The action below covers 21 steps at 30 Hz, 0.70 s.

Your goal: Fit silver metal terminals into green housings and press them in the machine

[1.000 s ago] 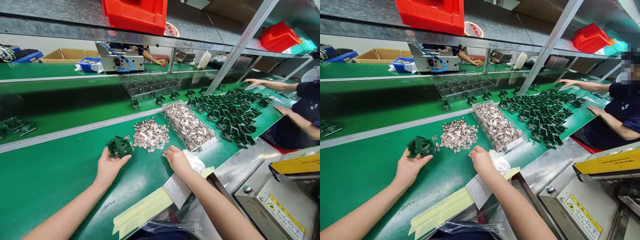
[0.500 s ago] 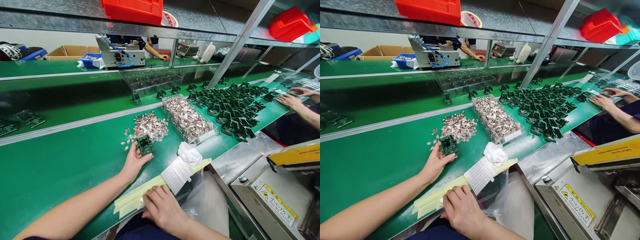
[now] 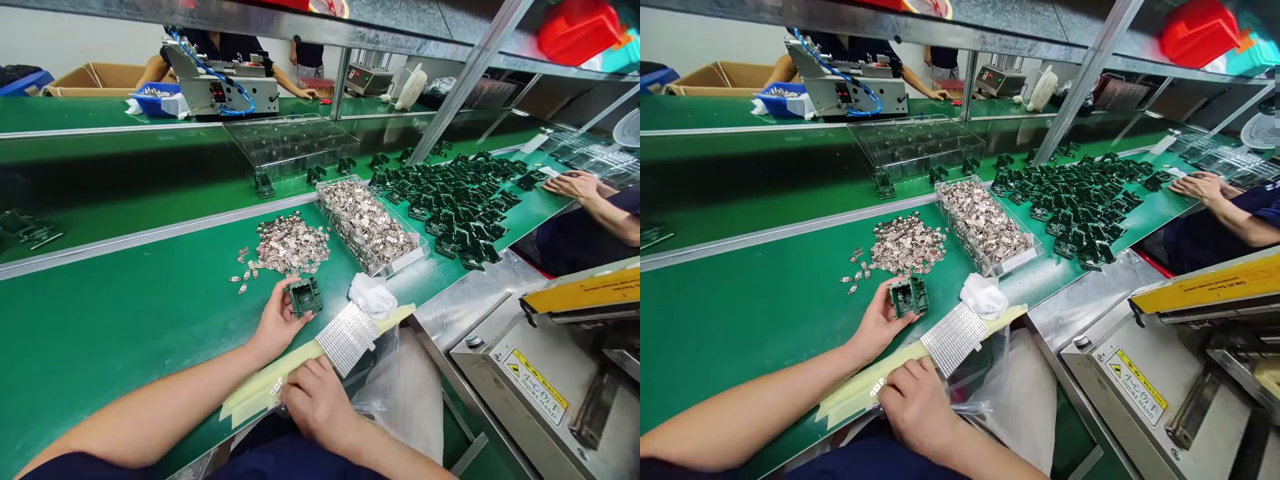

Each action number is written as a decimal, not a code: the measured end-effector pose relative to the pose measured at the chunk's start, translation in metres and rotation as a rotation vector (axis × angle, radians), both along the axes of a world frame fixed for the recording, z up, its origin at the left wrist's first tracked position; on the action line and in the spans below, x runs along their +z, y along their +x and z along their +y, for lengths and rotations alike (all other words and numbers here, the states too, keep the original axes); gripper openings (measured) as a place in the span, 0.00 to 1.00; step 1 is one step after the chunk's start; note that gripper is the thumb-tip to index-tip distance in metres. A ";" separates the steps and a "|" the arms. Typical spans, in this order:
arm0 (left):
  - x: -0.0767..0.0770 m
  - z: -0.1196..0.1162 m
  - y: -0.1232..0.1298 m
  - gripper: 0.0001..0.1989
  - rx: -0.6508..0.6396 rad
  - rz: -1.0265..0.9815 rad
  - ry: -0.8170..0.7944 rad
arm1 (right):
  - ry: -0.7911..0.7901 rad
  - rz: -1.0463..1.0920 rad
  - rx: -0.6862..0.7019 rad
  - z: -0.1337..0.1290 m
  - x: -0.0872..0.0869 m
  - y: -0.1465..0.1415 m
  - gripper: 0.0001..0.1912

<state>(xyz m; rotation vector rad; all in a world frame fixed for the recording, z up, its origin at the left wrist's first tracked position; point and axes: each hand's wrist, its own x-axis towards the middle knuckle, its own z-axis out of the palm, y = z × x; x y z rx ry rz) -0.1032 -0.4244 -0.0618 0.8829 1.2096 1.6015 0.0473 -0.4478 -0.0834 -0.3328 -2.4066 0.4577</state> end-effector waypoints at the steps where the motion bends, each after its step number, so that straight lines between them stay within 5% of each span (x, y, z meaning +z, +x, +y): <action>1: -0.001 0.000 0.000 0.30 -0.002 -0.003 0.003 | 0.031 -0.032 -0.010 -0.001 -0.001 -0.001 0.11; 9: -0.007 0.004 -0.004 0.31 0.017 -0.107 -0.025 | -0.190 -0.107 0.021 0.005 0.007 0.001 0.10; 13: -0.007 0.006 -0.005 0.31 0.004 -0.129 -0.009 | -0.143 -0.197 0.092 0.007 0.012 -0.010 0.03; 17: -0.007 0.006 -0.005 0.32 -0.004 -0.128 -0.005 | -0.023 -0.170 0.120 -0.002 0.010 -0.025 0.09; 21: -0.007 0.006 -0.005 0.32 -0.007 -0.134 -0.011 | 0.128 -0.154 0.186 -0.008 0.009 -0.027 0.06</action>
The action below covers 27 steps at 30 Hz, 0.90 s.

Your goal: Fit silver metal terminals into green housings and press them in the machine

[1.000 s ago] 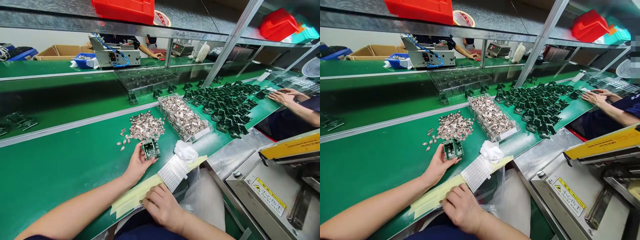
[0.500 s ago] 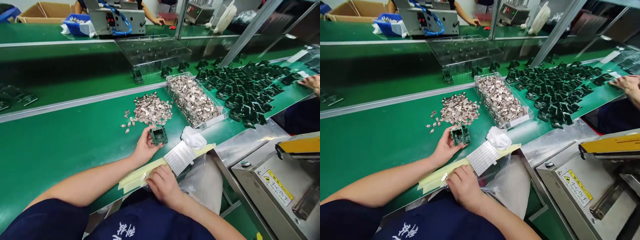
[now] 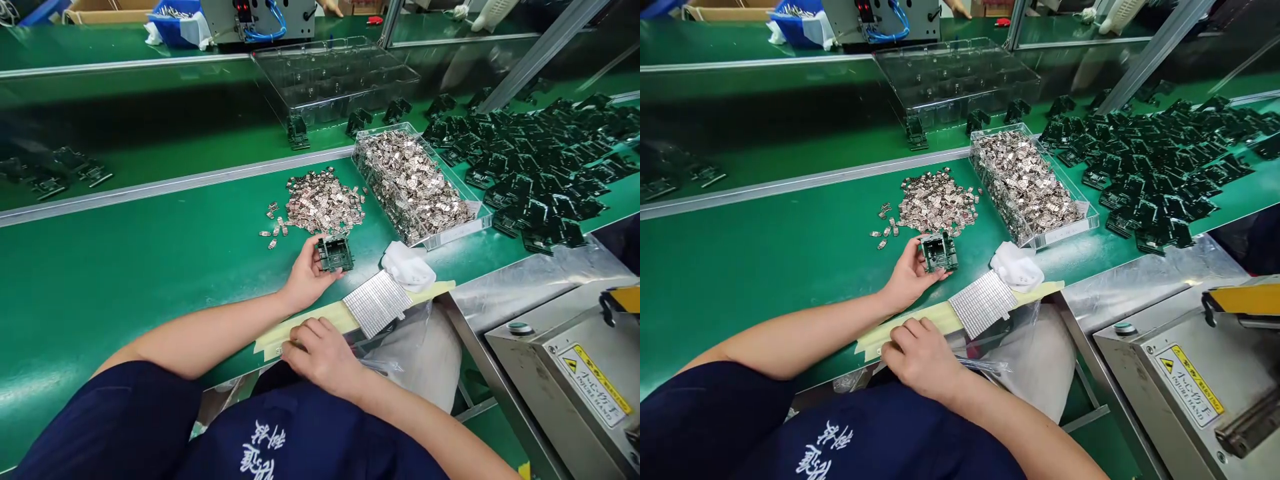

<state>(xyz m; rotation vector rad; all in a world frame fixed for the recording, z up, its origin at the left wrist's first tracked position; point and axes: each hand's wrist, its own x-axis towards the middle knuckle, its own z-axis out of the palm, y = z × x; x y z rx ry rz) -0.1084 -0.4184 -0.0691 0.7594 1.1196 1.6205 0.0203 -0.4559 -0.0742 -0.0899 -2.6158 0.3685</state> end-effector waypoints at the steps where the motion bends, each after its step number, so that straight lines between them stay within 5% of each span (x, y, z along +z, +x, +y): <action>1: 0.000 0.000 0.000 0.32 -0.003 -0.003 -0.001 | 0.024 -0.009 0.017 0.000 0.000 0.001 0.05; 8: 0.001 -0.001 0.002 0.30 -0.006 0.011 -0.005 | 0.037 0.041 0.137 -0.001 -0.012 0.002 0.05; 12: 0.002 -0.002 0.000 0.32 -0.010 0.021 0.001 | -0.246 0.231 0.123 0.001 -0.002 0.006 0.08; 16: 0.007 -0.007 0.000 0.30 -0.046 0.080 0.026 | -0.690 0.292 -0.265 0.020 0.028 0.035 0.06; 19: 0.012 -0.011 0.003 0.27 -0.097 0.122 0.062 | -0.812 0.294 -0.578 0.040 0.045 0.056 0.06; 27: 0.005 -0.020 0.008 0.24 -0.213 0.197 0.129 | -0.947 0.328 -0.704 0.058 0.046 0.041 0.07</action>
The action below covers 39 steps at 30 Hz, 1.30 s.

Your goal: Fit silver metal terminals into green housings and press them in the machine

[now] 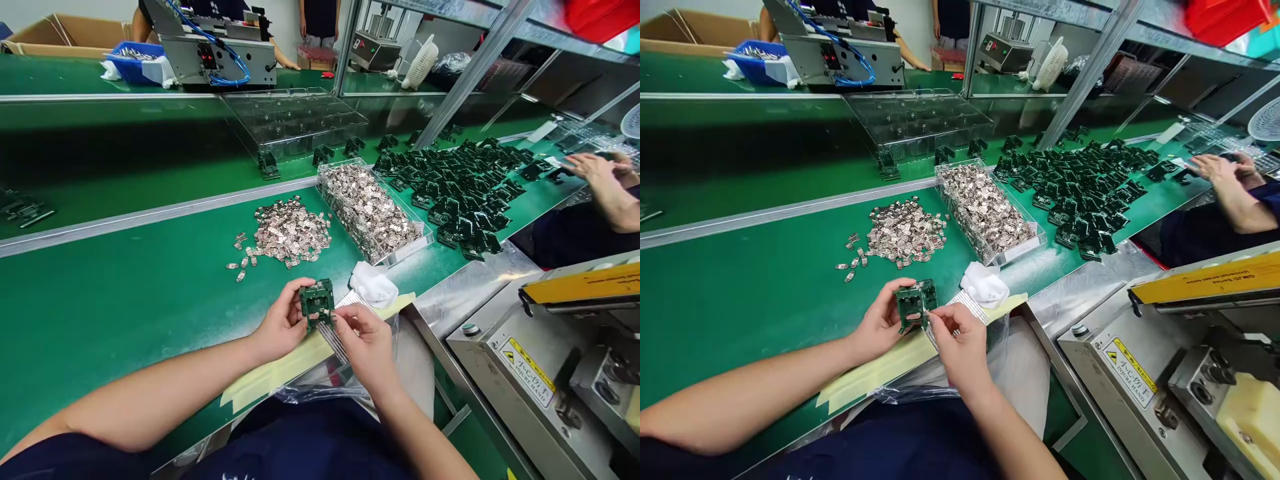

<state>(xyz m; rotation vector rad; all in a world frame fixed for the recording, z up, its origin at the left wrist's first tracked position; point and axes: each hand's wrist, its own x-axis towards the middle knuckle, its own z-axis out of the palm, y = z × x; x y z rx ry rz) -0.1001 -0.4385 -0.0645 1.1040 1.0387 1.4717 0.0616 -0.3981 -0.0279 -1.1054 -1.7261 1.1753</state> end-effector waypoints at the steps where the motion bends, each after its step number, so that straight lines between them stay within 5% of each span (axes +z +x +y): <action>1: -0.001 -0.001 0.000 0.23 -0.015 0.008 0.003 | 0.009 -0.005 -0.002 0.000 -0.001 -0.004 0.07; 13: -0.003 -0.002 -0.002 0.23 -0.086 0.054 0.043 | 0.047 -0.051 -0.041 0.004 -0.007 -0.013 0.08; 25: -0.003 -0.006 0.002 0.18 0.099 0.201 -0.074 | -0.009 0.041 -0.051 -0.005 -0.016 -0.012 0.05; 33: 0.009 -0.010 0.011 0.14 0.128 0.203 -0.073 | -0.290 0.302 -0.051 -0.009 -0.022 -0.015 0.09; 39: 0.012 -0.017 0.019 0.15 0.155 0.231 -0.053 | -0.312 0.394 -0.082 -0.014 -0.018 -0.011 0.09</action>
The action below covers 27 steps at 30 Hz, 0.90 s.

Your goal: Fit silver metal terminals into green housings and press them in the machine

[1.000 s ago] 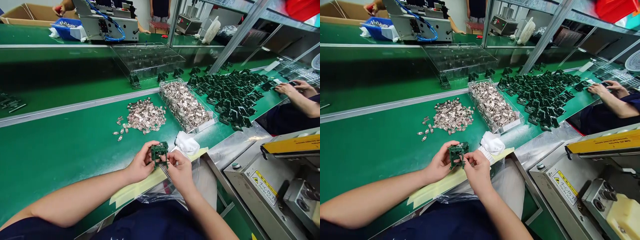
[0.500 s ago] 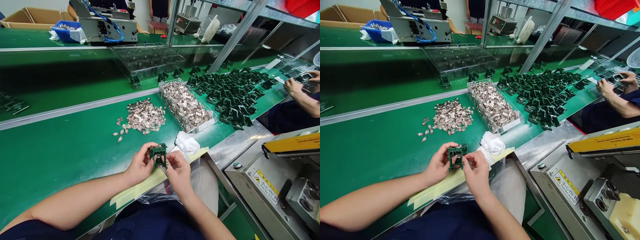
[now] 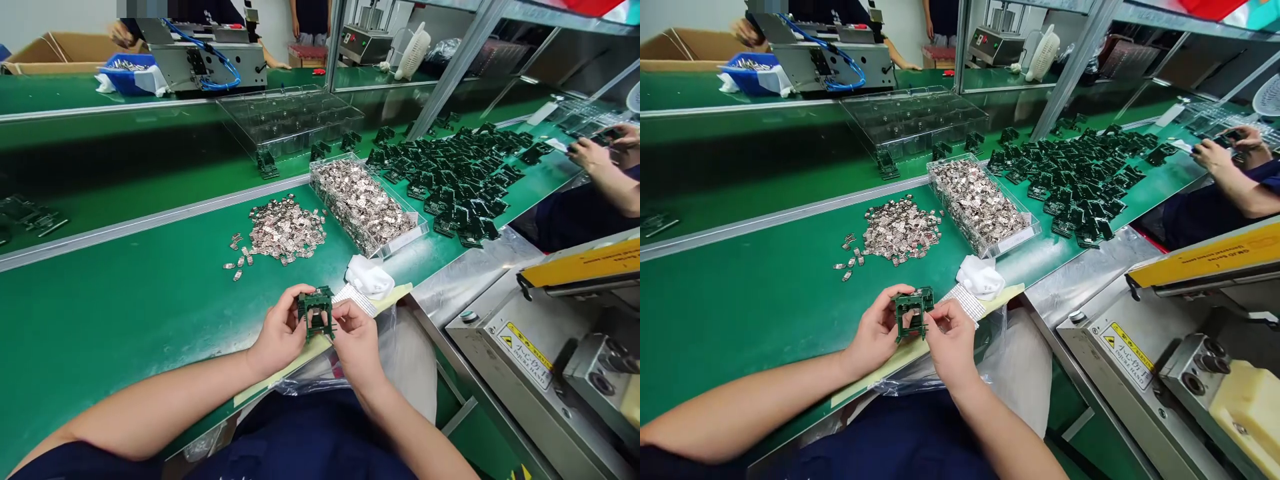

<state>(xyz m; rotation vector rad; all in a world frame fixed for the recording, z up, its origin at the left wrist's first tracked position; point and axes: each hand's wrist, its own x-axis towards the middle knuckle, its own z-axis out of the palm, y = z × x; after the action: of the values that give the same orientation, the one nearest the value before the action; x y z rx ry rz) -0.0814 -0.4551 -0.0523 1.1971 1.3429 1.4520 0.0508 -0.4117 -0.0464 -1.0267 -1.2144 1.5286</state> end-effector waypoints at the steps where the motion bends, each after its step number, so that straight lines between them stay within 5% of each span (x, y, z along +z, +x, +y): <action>1: 0.001 -0.001 0.002 0.14 0.001 0.011 0.007 | 0.005 0.011 -0.011 -0.002 0.001 0.001 0.09; 21: 0.018 0.001 0.057 0.15 -0.131 -0.100 -0.070 | -0.090 0.150 -0.191 -0.023 0.007 0.038 0.17; 27: 0.018 0.018 0.059 0.16 -0.186 -0.044 -0.069 | 0.000 0.068 -0.218 -0.016 -0.006 0.066 0.12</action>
<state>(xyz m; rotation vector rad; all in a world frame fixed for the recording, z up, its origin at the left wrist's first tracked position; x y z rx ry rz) -0.0220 -0.4369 -0.0346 1.2050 1.2085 1.2824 0.1167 -0.4274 -0.0523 -1.0621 -1.0199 1.3820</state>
